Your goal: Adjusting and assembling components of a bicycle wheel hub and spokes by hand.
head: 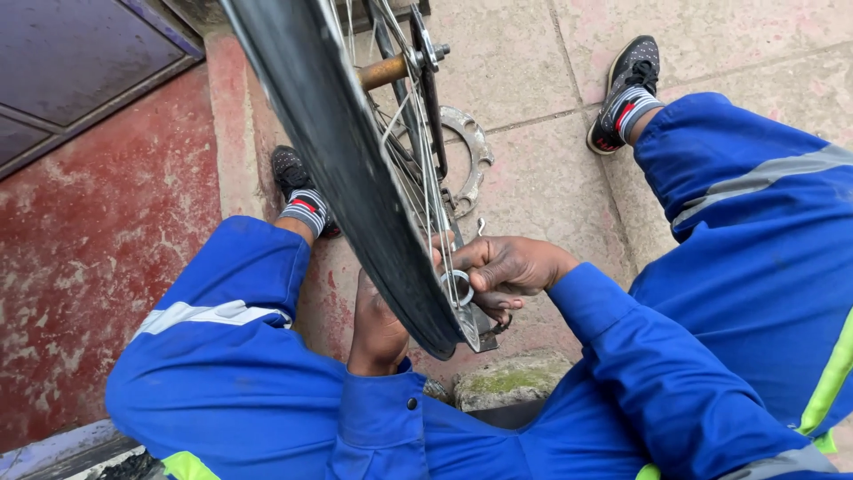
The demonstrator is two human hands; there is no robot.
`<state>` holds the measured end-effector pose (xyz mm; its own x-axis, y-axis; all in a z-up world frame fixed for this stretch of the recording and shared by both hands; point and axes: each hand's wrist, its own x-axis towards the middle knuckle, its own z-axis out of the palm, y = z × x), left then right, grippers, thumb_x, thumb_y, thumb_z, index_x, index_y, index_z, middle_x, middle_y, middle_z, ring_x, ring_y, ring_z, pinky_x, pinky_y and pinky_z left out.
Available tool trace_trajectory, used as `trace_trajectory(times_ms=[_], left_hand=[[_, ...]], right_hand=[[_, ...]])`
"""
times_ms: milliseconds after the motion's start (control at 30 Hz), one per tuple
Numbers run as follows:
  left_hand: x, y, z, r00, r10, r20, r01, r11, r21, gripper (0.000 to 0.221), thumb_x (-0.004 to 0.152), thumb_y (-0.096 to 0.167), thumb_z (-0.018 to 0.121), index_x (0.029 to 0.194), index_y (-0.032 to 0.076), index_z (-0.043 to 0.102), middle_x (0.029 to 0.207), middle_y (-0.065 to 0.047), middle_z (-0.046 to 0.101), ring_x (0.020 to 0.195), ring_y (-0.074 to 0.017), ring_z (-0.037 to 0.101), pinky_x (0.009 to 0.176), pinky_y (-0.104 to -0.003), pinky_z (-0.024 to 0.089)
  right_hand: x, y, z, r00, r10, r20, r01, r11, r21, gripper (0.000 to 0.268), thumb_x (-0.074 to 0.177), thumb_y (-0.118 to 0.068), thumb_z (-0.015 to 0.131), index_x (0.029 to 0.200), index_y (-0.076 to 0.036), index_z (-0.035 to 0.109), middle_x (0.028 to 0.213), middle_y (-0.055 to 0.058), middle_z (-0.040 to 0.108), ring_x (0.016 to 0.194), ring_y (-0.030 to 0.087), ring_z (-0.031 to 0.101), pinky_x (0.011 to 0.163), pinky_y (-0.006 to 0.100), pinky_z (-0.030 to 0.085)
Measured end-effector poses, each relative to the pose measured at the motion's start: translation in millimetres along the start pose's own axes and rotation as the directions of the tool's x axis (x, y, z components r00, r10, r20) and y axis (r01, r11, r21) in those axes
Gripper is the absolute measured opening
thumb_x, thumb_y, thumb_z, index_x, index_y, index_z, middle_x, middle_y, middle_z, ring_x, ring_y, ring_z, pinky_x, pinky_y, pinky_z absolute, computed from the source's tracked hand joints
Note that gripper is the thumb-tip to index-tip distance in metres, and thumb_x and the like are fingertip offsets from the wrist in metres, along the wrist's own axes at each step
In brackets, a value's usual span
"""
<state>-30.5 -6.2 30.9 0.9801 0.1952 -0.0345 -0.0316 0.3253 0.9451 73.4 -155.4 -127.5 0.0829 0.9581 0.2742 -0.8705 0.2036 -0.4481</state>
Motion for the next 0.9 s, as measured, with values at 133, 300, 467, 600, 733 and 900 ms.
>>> trace_trajectory(times_ms=[133, 300, 467, 600, 733, 900], left_hand=[[-3, -4, -8, 0.999, 0.02, 0.032, -0.023, 0.997, 0.072, 0.027, 0.082, 0.021, 0.07, 0.096, -0.001, 0.075, 0.099, -0.018, 0.073, 0.1, -0.027, 0.065, 0.09, -0.046, 0.052], [-4, 13, 7, 0.998, 0.065, 0.008, -0.066, 0.982, 0.18, 0.024, 0.09, 0.023, 0.065, 0.091, 0.002, 0.075, 0.101, -0.021, 0.07, 0.109, -0.031, 0.06, 0.099, -0.05, 0.047], [3, -30, -18, 0.995, 0.099, 0.024, -0.102, 0.984, 0.146, 0.028, 0.097, 0.028, 0.061, 0.101, 0.004, 0.075, 0.116, -0.02, 0.066, 0.126, -0.0341, 0.051, 0.112, -0.049, 0.034], [2, -27, -13, 0.995, 0.097, 0.028, -0.1, 0.987, 0.127, 0.03, 0.098, 0.029, 0.058, 0.104, 0.004, 0.074, 0.132, -0.022, 0.058, 0.139, -0.0406, 0.035, 0.116, -0.058, 0.025], [1, 3, 5, 0.992, 0.12, 0.04, -0.124, 0.983, 0.138, 0.031, 0.1, 0.031, 0.056, 0.107, 0.006, 0.072, 0.142, -0.021, 0.051, 0.145, -0.0419, 0.024, 0.119, -0.06, 0.017], [-4, -13, 5, 0.994, 0.095, -0.058, -0.088, 0.99, 0.11, 0.029, 0.099, 0.027, 0.057, 0.094, 0.003, 0.072, 0.115, -0.023, 0.061, 0.127, -0.0398, 0.049, 0.111, -0.058, 0.034]], right_hand=[[2, 10, -2, 0.993, -0.089, -0.078, 0.088, 0.996, -0.019, 0.05, 0.084, -0.009, 0.069, 0.125, 0.015, 0.056, 0.036, 0.007, 0.045, 0.027, 0.01, 0.043, 0.044, 0.045, 0.06], [10, -2, 31, 0.973, -0.199, -0.118, 0.185, 0.976, -0.118, 0.041, 0.079, -0.01, 0.075, 0.109, 0.016, 0.063, 0.044, 0.015, 0.054, 0.032, 0.019, 0.053, 0.04, 0.043, 0.059], [-3, 19, -15, 0.851, -0.473, -0.226, 0.386, 0.857, -0.342, 0.043, 0.059, 0.002, 0.084, 0.098, 0.013, 0.07, 0.066, 0.027, 0.068, 0.059, 0.037, 0.072, 0.066, 0.054, 0.062], [8, 5, 29, 0.899, -0.383, -0.214, 0.339, 0.915, -0.217, 0.031, 0.067, 0.001, 0.08, 0.095, 0.01, 0.072, 0.065, 0.025, 0.069, 0.052, 0.033, 0.07, 0.052, 0.042, 0.062], [13, -2, 41, 0.936, -0.31, -0.167, 0.314, 0.949, -0.005, 0.03, 0.071, 0.008, 0.076, 0.099, 0.013, 0.068, 0.056, 0.025, 0.06, 0.03, 0.029, 0.057, 0.028, 0.033, 0.055], [17, -1, 40, 0.862, -0.387, -0.328, 0.265, 0.895, -0.359, 0.041, 0.056, -0.012, 0.088, 0.087, 0.01, 0.072, 0.044, 0.01, 0.056, 0.024, 0.01, 0.045, 0.023, 0.02, 0.041]])
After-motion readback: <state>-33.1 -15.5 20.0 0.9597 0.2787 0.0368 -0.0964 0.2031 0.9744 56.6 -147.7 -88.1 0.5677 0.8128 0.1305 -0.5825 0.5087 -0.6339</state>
